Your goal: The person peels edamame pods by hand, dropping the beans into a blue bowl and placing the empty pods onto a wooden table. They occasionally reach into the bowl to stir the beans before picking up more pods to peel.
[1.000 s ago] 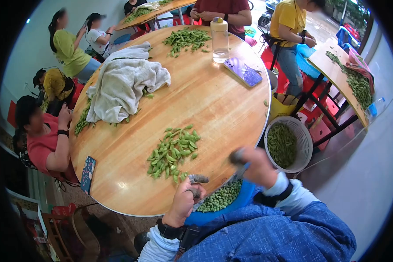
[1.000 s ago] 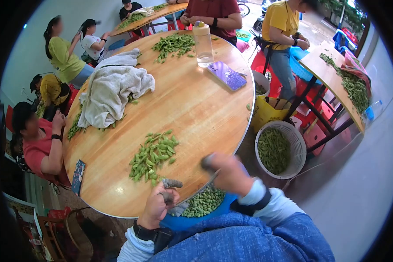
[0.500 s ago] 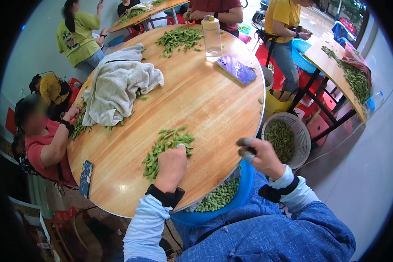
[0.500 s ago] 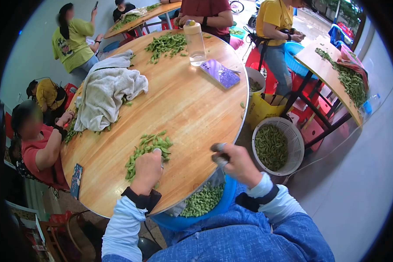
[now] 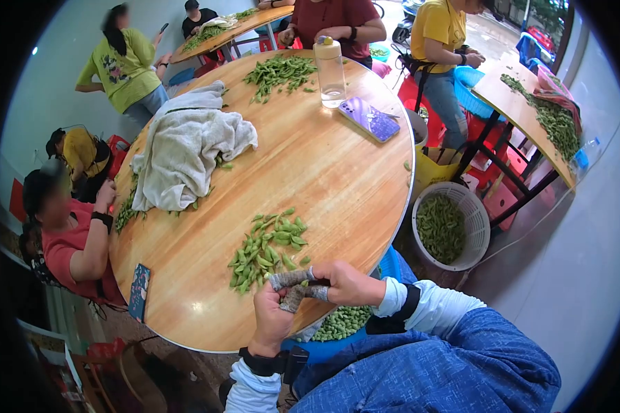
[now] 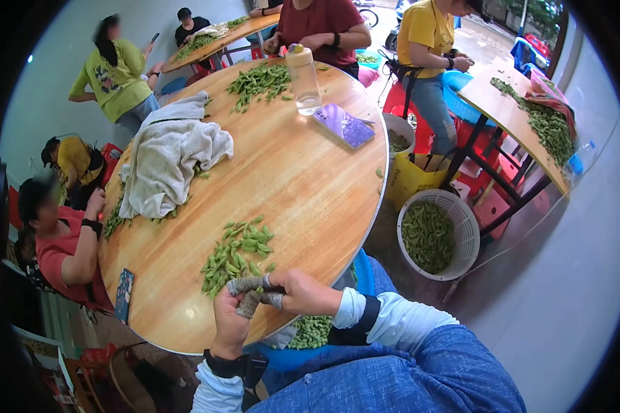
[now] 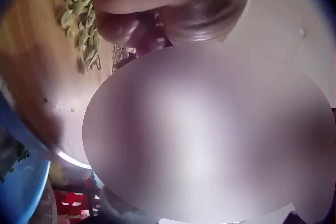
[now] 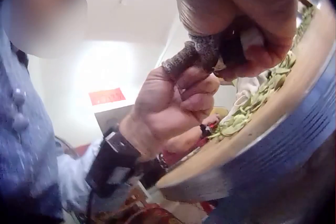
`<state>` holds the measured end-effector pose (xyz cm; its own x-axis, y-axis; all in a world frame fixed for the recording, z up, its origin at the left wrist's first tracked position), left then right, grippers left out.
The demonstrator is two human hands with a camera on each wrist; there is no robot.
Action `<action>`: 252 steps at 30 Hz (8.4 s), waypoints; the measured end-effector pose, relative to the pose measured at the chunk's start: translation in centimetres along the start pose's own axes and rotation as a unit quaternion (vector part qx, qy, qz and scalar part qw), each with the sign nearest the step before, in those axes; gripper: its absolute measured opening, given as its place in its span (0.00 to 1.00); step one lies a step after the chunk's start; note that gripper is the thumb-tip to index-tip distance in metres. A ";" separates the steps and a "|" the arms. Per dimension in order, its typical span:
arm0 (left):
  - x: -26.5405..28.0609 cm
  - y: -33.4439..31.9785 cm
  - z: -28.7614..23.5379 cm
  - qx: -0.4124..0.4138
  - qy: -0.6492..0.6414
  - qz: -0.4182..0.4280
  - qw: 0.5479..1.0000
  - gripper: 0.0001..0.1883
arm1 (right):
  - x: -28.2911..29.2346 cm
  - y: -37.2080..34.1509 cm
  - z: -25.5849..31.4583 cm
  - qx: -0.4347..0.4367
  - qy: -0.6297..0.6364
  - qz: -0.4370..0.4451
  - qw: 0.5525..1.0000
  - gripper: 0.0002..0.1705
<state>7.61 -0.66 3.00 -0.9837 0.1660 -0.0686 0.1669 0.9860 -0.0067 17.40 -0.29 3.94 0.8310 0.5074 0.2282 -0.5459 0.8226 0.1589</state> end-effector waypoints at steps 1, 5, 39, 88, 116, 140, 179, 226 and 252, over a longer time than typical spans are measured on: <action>0.2 -0.2 0.0 0.006 0.006 -0.025 1.000 0.08 | 0.7 -0.2 0.6 0.025 -0.076 -0.024 0.997 0.14; -0.6 -2.3 3.7 0.235 -0.197 0.005 0.952 0.14 | 1.9 -0.8 3.9 0.134 -0.318 -0.085 0.935 0.14; -2.8 -2.3 -4.4 -0.144 0.513 0.014 0.846 0.06 | -0.3 -1.9 -2.0 -0.139 0.141 -0.027 0.980 0.09; -1.3 -5.5 5.7 0.288 -0.165 0.002 0.943 0.06 | -2.5 -3.0 3.4 0.134 -0.183 0.044 0.973 0.14; -1.2 -5.9 7.2 0.274 -0.237 -0.004 0.932 0.09 | -2.3 -3.5 3.9 0.122 -0.135 0.025 0.983 0.11; -1.5 4.4 -0.4 -0.144 0.592 -0.007 0.793 0.11 | 14.2 -8.6 0.1 -0.094 -0.205 -0.250 0.942 0.11; -1.4 -1.6 3.0 0.184 -0.324 0.083 0.924 0.23 | -1.0 -1.2 -2.3 -0.193 0.265 0.022 0.944 0.08; -1.1 -3.9 3.7 0.184 -0.055 0.104 0.976 0.06 | -1.0 -1.2 2.5 0.055 -0.086 0.035 0.994 0.10; -0.1 5.4 -1.2 -0.046 0.671 0.012 0.740 0.08 | 16.2 -10.0 0.3 -0.094 -0.194 -0.294 0.931 0.12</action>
<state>8.49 4.67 4.14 -0.1709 -0.0085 0.9852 0.2411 0.9692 0.0501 36.28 -0.33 6.37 0.8590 -0.1456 0.4908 0.0491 0.9777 0.2041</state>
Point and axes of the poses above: each hand's wrist, its own y-axis towards the middle knuckle, its own x-axis out of the back of the hand, z = x × y, the point moved 10 cm from there along y, towards the middle knuckle
